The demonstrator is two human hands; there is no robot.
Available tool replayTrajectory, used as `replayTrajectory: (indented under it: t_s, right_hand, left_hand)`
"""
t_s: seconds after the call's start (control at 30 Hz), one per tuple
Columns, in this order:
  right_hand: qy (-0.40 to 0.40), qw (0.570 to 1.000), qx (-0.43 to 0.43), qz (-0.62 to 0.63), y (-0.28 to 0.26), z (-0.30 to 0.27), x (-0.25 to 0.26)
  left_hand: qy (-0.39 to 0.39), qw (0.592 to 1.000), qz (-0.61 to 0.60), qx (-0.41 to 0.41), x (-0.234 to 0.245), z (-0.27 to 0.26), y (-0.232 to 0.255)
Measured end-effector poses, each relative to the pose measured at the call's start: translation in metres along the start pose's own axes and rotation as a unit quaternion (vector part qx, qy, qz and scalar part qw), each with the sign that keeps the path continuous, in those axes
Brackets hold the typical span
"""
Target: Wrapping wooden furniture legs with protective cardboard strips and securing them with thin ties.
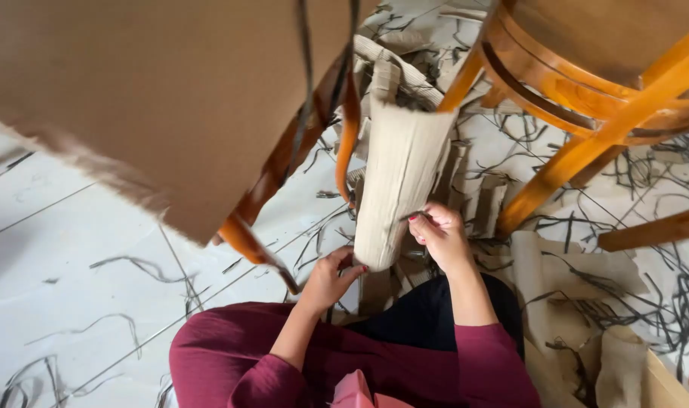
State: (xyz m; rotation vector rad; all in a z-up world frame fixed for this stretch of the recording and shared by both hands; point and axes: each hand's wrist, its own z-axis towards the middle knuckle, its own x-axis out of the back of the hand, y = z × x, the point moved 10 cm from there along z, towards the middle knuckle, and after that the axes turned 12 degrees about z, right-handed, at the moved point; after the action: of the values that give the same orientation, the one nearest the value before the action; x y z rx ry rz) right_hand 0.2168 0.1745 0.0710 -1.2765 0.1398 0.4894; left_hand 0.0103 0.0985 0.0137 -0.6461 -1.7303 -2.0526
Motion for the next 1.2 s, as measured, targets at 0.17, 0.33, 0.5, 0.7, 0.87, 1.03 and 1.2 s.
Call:
replayTrajectory:
  t_s: [0.17,0.33,0.5,0.7,0.87,1.03,1.2]
  right_hand:
    - [0.053,0.985,-0.096,-0.131,0.062,-0.016,0.004]
    - [0.181,0.902,-0.298,-0.254,0.175,-0.063,0.018]
    - [-0.005,0.867,0.016,-0.499,0.071,-0.049,-0.073]
    - [-0.212,0.891,-0.175,-0.360,0.049,-0.064,-0.123]
    - [-0.157,0.952,-0.031,-0.262,0.052,-0.058,-0.075]
    - [-0.089,0.966,-0.076,-0.230,0.068,-0.056,-0.054]
    - [-0.030,0.963,-0.023,-0.267,0.064,-0.053,-0.033]
  left_hand:
    - [0.070,0.996,-0.018,0.051,0.029,-0.028,-0.014]
    - [0.144,0.987,0.037,0.067,0.094,-0.054,0.036]
    - [0.120,0.877,0.460,-0.067,0.089,-0.054,0.077]
    - [0.086,0.908,0.388,-0.130,0.084,-0.058,0.111]
    - [-0.192,0.978,0.076,-0.021,0.080,-0.046,0.080]
    - [-0.229,0.968,-0.101,-0.035,0.070,-0.043,0.087]
    - [-0.199,0.980,0.008,-0.010,0.106,-0.058,0.096]
